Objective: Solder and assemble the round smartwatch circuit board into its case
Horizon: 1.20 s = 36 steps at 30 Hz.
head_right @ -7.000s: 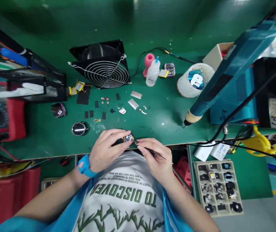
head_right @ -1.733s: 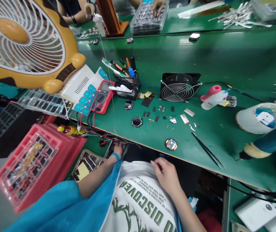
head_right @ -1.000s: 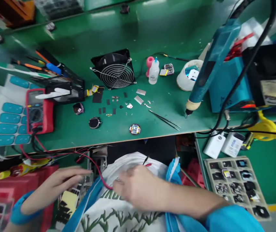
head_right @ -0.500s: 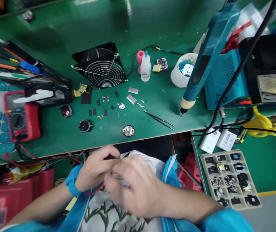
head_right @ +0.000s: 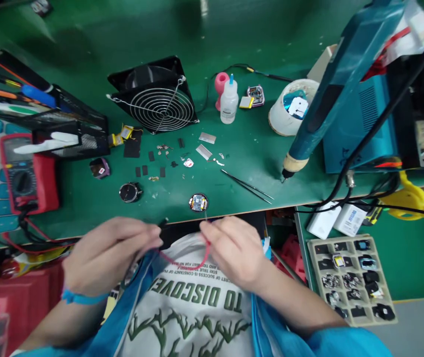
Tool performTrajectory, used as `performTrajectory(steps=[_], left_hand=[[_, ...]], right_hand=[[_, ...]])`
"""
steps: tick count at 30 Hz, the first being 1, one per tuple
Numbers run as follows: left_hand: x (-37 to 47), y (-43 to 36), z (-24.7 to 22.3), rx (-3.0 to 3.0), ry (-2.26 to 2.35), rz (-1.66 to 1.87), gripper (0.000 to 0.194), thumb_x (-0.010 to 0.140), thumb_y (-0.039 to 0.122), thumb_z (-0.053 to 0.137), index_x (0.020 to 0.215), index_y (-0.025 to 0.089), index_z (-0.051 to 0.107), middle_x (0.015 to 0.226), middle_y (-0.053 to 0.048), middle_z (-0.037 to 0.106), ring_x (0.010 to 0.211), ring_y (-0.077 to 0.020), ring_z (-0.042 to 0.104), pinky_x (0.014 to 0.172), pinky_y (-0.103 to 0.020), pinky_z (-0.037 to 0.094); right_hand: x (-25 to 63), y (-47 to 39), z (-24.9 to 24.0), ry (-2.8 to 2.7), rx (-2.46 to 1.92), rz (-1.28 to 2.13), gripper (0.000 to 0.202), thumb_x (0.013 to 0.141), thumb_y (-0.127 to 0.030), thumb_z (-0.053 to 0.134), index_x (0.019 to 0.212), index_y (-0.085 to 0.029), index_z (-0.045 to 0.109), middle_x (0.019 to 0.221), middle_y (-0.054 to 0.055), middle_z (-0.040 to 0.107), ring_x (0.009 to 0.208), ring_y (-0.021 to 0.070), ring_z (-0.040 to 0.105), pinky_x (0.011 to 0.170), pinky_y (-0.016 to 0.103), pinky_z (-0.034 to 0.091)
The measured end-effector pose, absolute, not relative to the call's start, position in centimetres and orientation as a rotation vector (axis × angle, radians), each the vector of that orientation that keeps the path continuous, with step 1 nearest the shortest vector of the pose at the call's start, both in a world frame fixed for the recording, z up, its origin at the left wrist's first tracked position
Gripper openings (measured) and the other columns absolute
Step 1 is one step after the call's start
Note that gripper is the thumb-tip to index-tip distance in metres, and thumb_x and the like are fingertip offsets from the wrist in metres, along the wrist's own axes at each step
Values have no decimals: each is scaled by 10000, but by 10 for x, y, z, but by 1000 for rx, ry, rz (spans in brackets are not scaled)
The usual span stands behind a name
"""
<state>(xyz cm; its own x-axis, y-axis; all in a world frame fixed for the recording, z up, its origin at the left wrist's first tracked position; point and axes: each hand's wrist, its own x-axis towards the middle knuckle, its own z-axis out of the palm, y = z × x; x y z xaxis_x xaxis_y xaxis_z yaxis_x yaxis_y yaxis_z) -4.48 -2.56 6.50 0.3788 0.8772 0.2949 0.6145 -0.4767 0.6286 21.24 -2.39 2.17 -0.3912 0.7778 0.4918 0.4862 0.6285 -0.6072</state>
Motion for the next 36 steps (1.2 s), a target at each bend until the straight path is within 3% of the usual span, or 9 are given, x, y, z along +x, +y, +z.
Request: performTrajectory(steps=[4,8,11,13,17,20,24,29,36], left_hand=[[-60,-24,53,2244,1549,940,193,924,141,759,1074,261,774,1168,-18,799,948,-184,795,820,-273,660],[-57,-23,36,2124,1512,909,90,953,171,738,1021,220,772,1103,-45,811,949,-175,795,865,-267,656],[-52,-23,26,1983,1494,953,75,951,186,746,1005,222,782,1061,-49,809,936,-176,789,822,-271,662],[-49,-22,21,1866,1488,976,93,961,180,731,1018,221,791,1074,-52,808,938,-176,792,836,-283,667],[-46,-20,13,1691,1478,986,100,948,193,749,1028,206,808,1107,-71,808,942,-192,799,881,-325,680],[-43,-17,12,1671,1491,1046,84,924,182,773,994,203,814,1048,-66,814,939,-190,793,860,-318,688],[-29,-16,16,1456,1421,1171,42,945,196,754,951,212,792,969,-38,818,779,-159,801,710,-242,694],[-2,-18,14,1141,1383,1212,33,966,206,730,945,184,743,976,-45,830,837,-202,823,797,-287,712],[7,-18,6,1351,1540,1206,107,863,110,818,879,202,765,912,1,825,836,-157,803,797,-238,669]], right_hand=[[221,-12,8,-1856,-1139,491,324,965,-100,657,1256,-243,653,967,56,803,839,168,772,727,304,648],[212,-7,-10,-1785,-1128,618,244,956,-95,661,1160,-226,679,977,57,812,1008,220,799,908,412,667],[200,-8,-18,-1842,-1091,606,219,967,-97,650,1149,-216,669,996,55,821,1041,226,802,1100,550,576],[194,-8,-20,-1866,-1075,608,219,976,-89,634,1160,-205,663,1008,63,824,1034,215,805,1133,571,546],[196,-7,-20,-1826,-1043,629,218,967,-91,649,1154,-197,683,999,57,823,1004,202,806,1096,516,587],[205,-4,-17,-1765,-1058,661,221,940,-110,700,1132,-217,717,947,43,807,889,187,787,918,422,663],[214,1,-13,-1739,-1079,731,225,933,-84,692,1100,-222,751,901,46,788,819,170,755,718,307,637],[220,4,-11,-1796,-1095,802,271,919,-57,694,1102,-243,768,932,39,798,828,162,772,727,284,641],[225,2,-15,-1940,-1158,603,296,925,-47,676,1163,-220,705,938,54,815,856,171,799,786,278,668]])
